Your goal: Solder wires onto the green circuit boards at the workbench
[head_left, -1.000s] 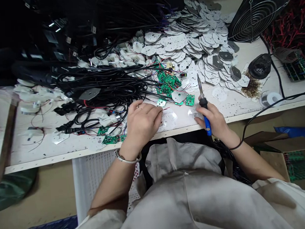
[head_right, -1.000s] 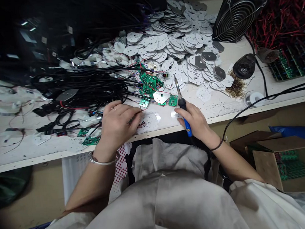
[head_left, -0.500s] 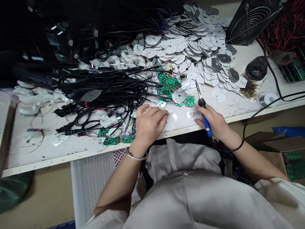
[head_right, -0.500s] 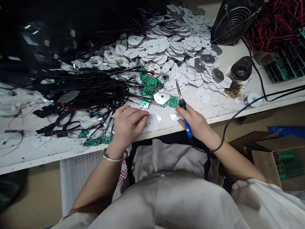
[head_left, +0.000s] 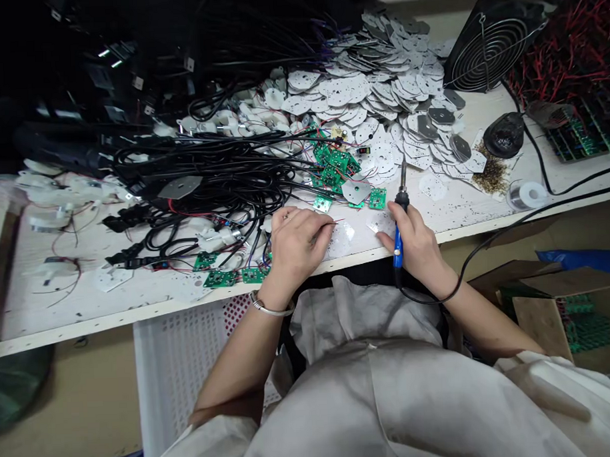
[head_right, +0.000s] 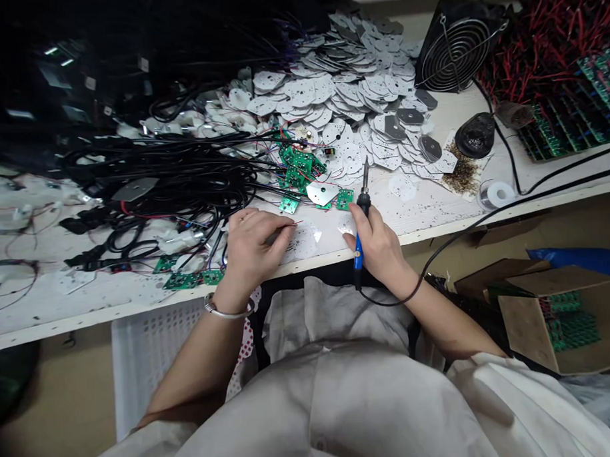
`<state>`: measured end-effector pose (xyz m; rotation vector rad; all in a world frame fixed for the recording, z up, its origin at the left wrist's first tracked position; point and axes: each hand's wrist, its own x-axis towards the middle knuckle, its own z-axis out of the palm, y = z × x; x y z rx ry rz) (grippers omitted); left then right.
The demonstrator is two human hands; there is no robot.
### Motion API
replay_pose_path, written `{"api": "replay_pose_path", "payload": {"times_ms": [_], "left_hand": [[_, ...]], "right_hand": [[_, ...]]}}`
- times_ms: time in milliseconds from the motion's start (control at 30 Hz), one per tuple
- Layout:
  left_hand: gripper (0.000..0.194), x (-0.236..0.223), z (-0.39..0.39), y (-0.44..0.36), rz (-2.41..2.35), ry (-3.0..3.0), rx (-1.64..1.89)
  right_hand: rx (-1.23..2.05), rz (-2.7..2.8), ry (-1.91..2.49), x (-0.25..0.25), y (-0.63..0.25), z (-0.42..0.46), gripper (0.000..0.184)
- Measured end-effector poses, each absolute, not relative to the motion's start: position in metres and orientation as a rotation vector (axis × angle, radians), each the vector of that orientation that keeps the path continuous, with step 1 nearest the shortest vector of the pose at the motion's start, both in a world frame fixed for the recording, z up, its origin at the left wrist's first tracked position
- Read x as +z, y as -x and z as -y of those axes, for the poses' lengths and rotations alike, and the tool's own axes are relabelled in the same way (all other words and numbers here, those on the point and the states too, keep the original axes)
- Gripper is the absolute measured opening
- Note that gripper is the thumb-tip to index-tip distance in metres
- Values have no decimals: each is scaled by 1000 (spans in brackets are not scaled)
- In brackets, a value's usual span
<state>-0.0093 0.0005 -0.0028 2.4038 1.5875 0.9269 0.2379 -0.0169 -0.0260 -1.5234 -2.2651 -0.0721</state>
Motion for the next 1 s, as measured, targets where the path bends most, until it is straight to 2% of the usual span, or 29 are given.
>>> {"api": "replay_pose_path", "payload": {"times_ms": [100,200,333,467,700,900,1000], "left_hand": [[17,-2,0,11,-1564,-2363,952],[17,-1,0,13,-1558,-2345,929],[18,0,1,13,-1527,-2361,900],[19,0,1,11,-1533,-2382,887],[15,-1,-1,6,-1457,-2461,790],[18,0,-3,6,-1480,-2466,690],[17,0,-3,7,-1467,-2443,700]], "right_hand": [[64,2301,1618,-17,-234,20,60],[74,2301,1682,-16,-227,19,55],[-17,2197,1599,-20,-222,19,51],[108,2067,1543,-23,-211,26,58],[183,1982,1553,-31,-176,36,58],[345,1884,1394,-31,-175,36,58],[424,1708,1303,-34,-193,41,50]]}}
